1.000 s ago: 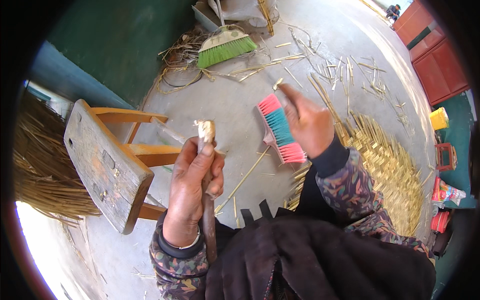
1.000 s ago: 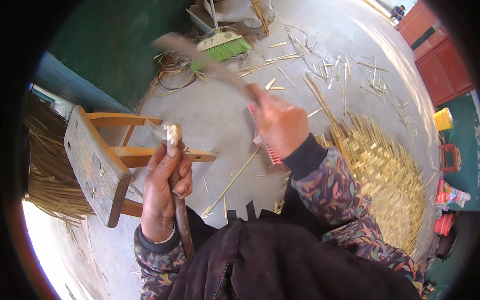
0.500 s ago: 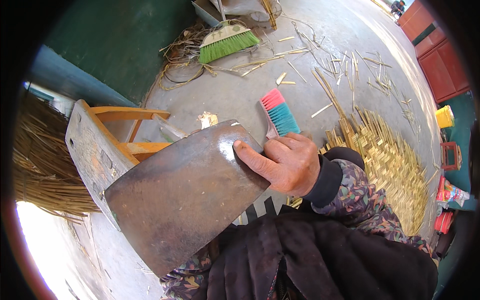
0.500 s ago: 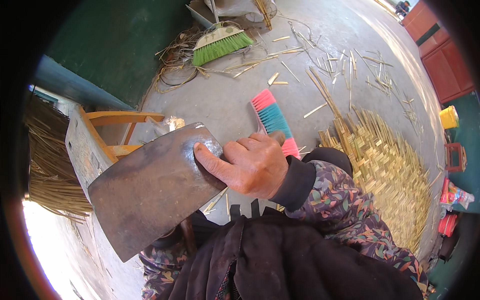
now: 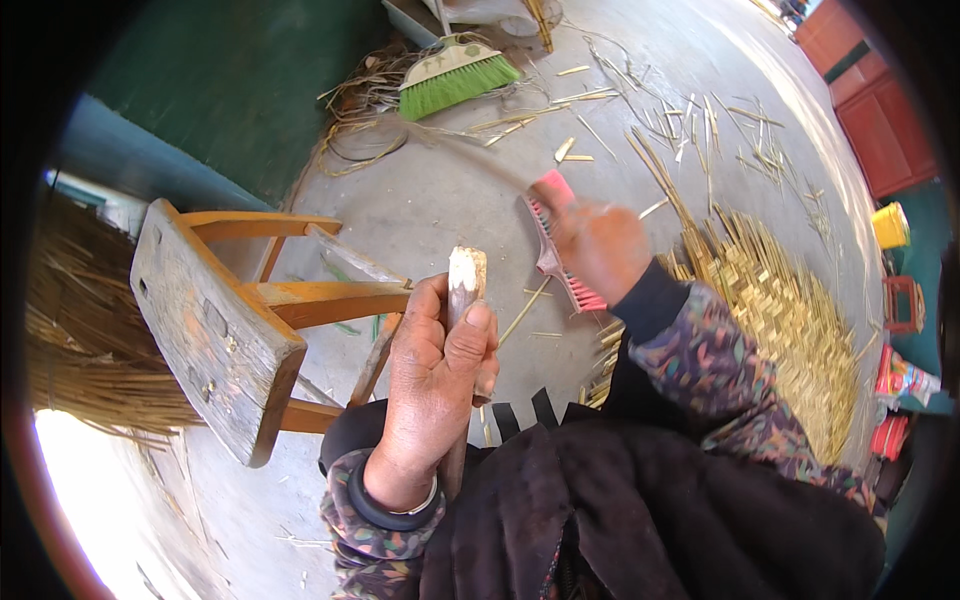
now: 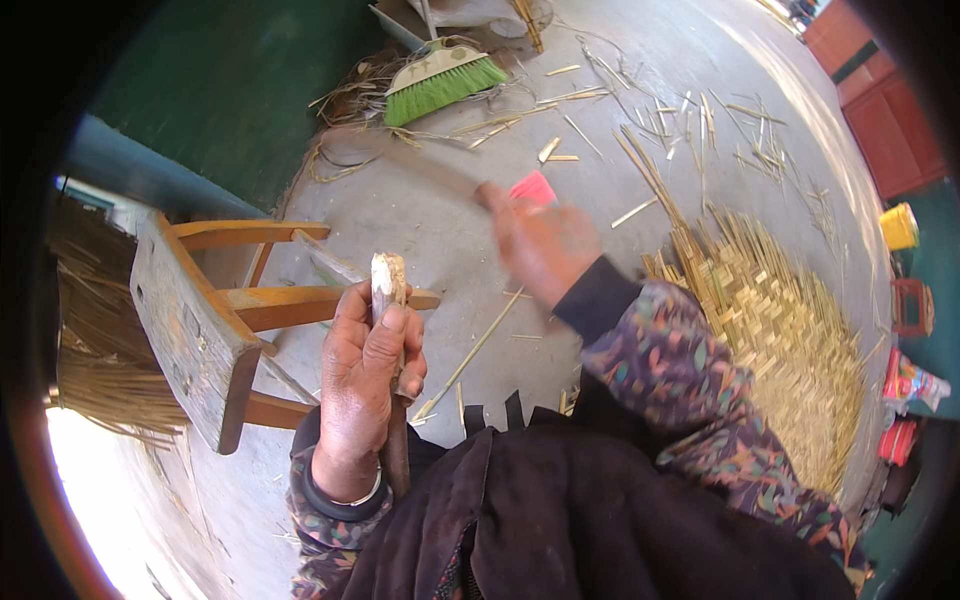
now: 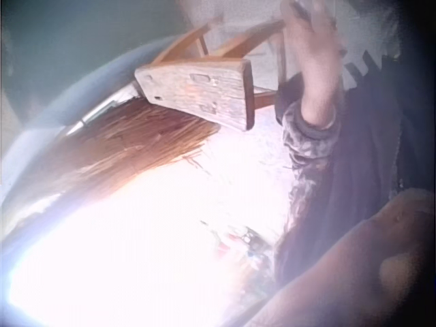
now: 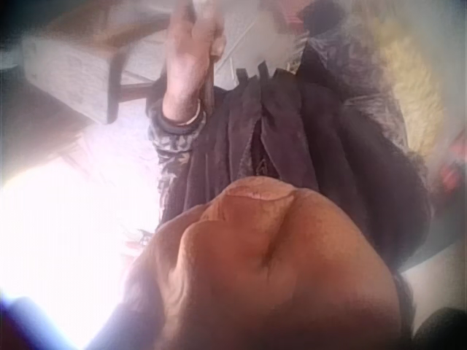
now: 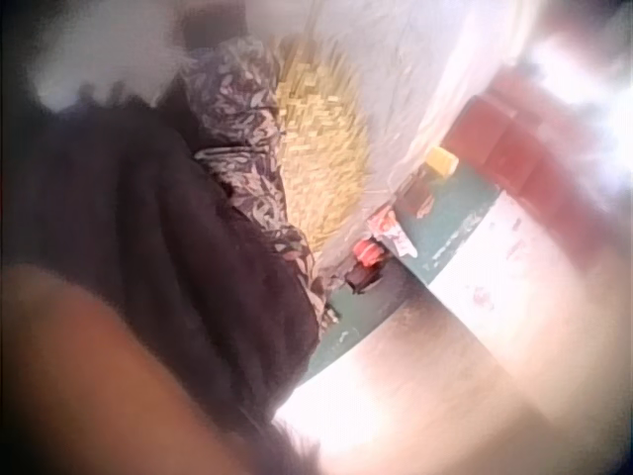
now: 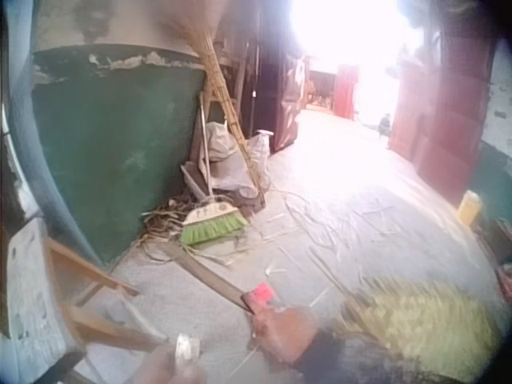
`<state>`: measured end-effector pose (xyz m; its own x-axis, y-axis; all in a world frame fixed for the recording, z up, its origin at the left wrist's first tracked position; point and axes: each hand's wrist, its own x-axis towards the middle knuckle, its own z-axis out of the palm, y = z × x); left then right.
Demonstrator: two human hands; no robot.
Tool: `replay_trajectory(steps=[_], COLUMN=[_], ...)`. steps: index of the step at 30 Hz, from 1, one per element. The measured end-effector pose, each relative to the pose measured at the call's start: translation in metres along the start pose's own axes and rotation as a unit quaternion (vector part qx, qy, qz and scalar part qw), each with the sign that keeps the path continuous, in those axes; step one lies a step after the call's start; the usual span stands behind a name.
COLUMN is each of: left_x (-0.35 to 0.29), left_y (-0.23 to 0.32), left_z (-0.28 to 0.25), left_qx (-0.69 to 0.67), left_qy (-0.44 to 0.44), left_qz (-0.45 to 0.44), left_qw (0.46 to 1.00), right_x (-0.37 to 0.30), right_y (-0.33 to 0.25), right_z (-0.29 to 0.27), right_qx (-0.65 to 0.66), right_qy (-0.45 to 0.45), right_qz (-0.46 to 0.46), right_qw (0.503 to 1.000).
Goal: The person sits on the floor and uses a large knife to shave and shape a short bamboo stick held against a low wooden stool. They repeatedly scrape the stick to smooth its surface and remove shavings.
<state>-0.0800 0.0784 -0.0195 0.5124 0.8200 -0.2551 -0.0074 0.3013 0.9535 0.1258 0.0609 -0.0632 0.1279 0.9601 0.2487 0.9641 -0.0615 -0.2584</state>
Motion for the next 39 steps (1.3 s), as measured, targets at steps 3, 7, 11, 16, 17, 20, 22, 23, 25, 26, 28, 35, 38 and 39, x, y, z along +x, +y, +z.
replay_trajectory(steps=[3,7,11,16,17,20,22,23,25,26,28,35,38,39], left_x=[0.006,0.023,0.014,0.039,0.040,0.032,0.028,0.027,0.021,0.017,0.008,0.000,0.005,0.008], left_y=[-0.001,-0.015,-0.064,-0.050,-0.047,-0.030,-0.022,-0.018,-0.011,-0.008,-0.001,0.005,0.007,0.002], left_z=[-0.015,-0.016,-0.054,-0.025,-0.022,-0.018,-0.014,-0.012,-0.010,-0.010,-0.014,0.004,-0.014,-0.020], left_qx=[-0.041,-0.057,-0.057,-0.102,-0.103,-0.105,-0.111,-0.111,-0.110,-0.110,-0.113,-0.018,-0.040,-0.043], left_qy=[0.054,0.005,0.033,-0.001,-0.002,0.009,0.011,0.014,0.021,0.028,0.049,-0.008,0.043,0.062], left_qz=[-0.020,-0.016,0.017,-0.018,-0.021,-0.028,-0.034,-0.036,-0.041,-0.044,-0.048,-0.033,-0.028,-0.039], left_qw=[0.997,0.998,0.998,0.995,0.994,0.994,0.993,0.993,0.993,0.993,0.991,0.999,0.998,0.996], right_x=[0.006,-0.016,-0.027,-0.031,-0.031,-0.031,-0.032,-0.032,-0.031,-0.031,-0.029,0.002,0.010,0.002], right_y=[0.019,-0.020,-0.047,-0.032,-0.031,-0.033,-0.033,-0.033,-0.033,-0.034,-0.037,0.016,0.028,0.020], right_z=[-0.010,-0.021,-0.026,-0.016,-0.015,-0.012,-0.009,-0.008,-0.005,-0.004,-0.004,0.005,-0.010,-0.011], right_qx=[0.014,0.040,0.032,0.007,0.008,0.013,0.008,0.009,0.012,0.012,0.013,-0.025,-0.008,0.011], right_qy=[0.036,0.132,0.119,0.137,0.136,0.130,0.127,0.125,0.122,0.121,0.120,-0.048,0.041,0.099], right_qz=[0.000,-0.127,-0.286,-0.269,-0.262,-0.248,-0.234,-0.232,-0.230,-0.231,-0.236,0.034,0.048,0.036], right_qw=[0.999,0.982,0.950,0.953,0.956,0.960,0.964,0.965,0.966,0.965,0.964,0.998,0.998,0.994])
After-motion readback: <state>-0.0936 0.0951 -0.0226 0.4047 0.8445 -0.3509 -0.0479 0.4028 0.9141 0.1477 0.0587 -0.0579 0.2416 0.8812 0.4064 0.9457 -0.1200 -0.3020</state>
